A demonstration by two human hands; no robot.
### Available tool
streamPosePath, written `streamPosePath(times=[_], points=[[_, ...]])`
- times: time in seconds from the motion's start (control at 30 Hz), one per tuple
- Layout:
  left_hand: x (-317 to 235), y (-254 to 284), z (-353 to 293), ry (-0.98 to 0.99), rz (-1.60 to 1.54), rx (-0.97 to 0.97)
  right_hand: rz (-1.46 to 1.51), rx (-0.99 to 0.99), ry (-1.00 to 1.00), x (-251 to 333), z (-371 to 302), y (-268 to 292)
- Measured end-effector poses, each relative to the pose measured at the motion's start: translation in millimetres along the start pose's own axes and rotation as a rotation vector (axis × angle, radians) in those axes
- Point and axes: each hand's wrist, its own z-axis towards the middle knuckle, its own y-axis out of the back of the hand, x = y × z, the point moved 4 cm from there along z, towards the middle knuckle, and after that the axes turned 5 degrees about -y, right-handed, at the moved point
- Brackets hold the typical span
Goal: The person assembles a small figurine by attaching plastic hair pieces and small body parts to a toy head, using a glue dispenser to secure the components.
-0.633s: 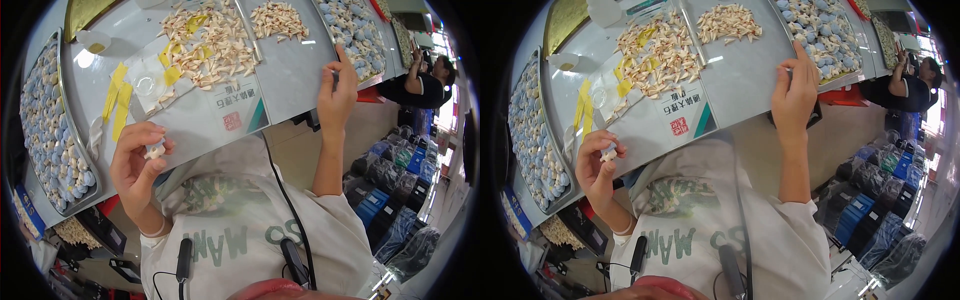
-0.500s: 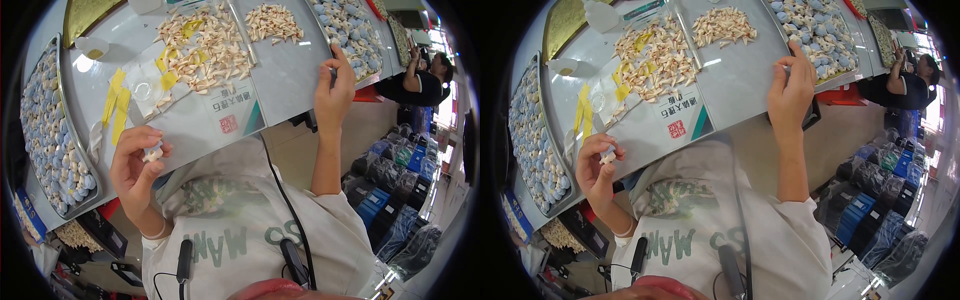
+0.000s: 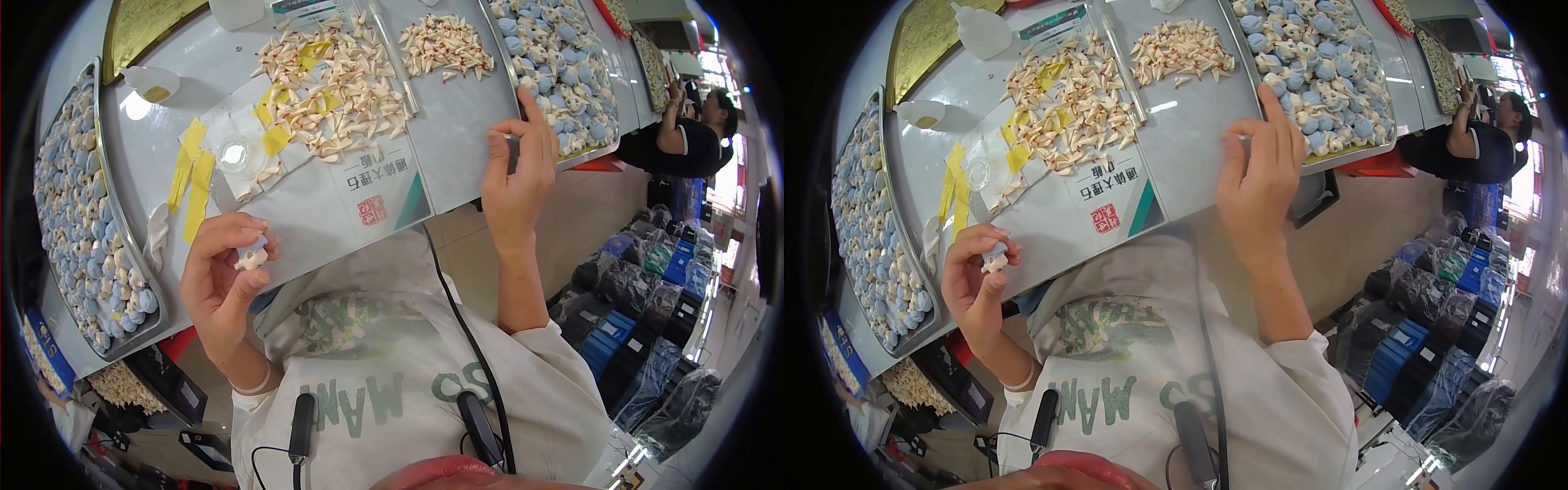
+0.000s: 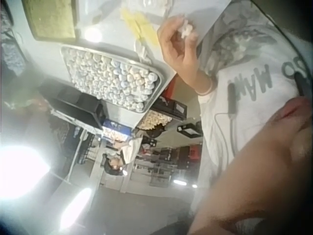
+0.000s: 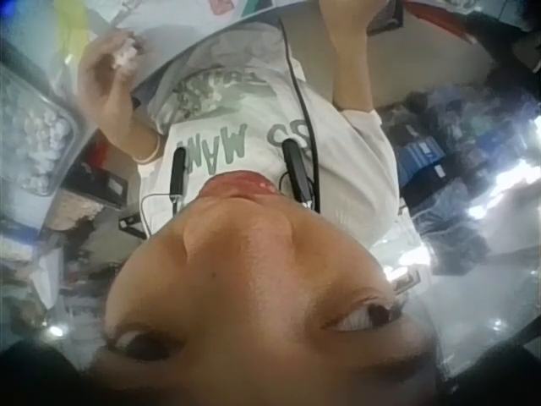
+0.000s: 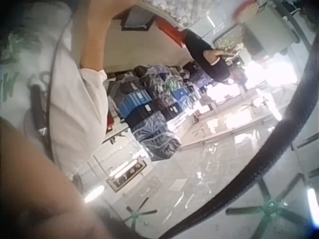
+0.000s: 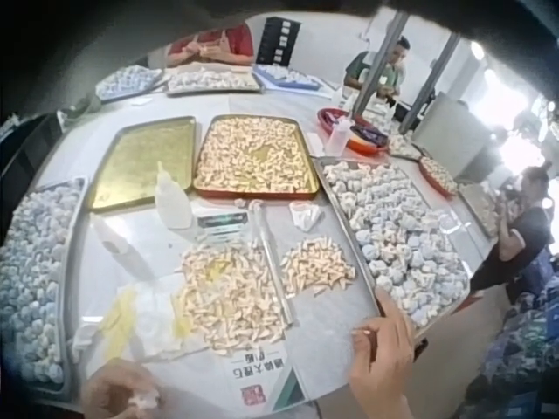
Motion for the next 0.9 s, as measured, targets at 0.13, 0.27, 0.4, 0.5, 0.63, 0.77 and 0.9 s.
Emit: streamPosePath(times=[0.13, 0.27, 0.4, 0.5, 0.63, 0.77, 0.9], points=[[0, 1, -1, 0.005, -0.007, 0.008, 0.110, -0.013, -0.059, 3, -1, 4], [1, 4, -2, 0.022, -0.081, 0.017, 0.308, -0.097, -0.066, 14, -1, 22], [0, 8, -1, -0.014, -0.160, -0.013, 0.685, 0.052, -0.283, 26, 6, 18], [7, 16, -4, -0.106, -0.165, 0.028, 0.915, 0.107, -0.321, 32, 11, 10], [3, 7, -3, 0.010, -0.519, -0.002, 0.914, 0.080, -0.192, 48, 29, 4], [2, 7, -1, 0.099, -0.398, -0.131, 0.713, 0.142, 0.053, 79, 55, -9], [1, 12, 0, 0.097, -0.414, -0.168, 0.655, 0.433, 0.351, 118, 66, -32]])
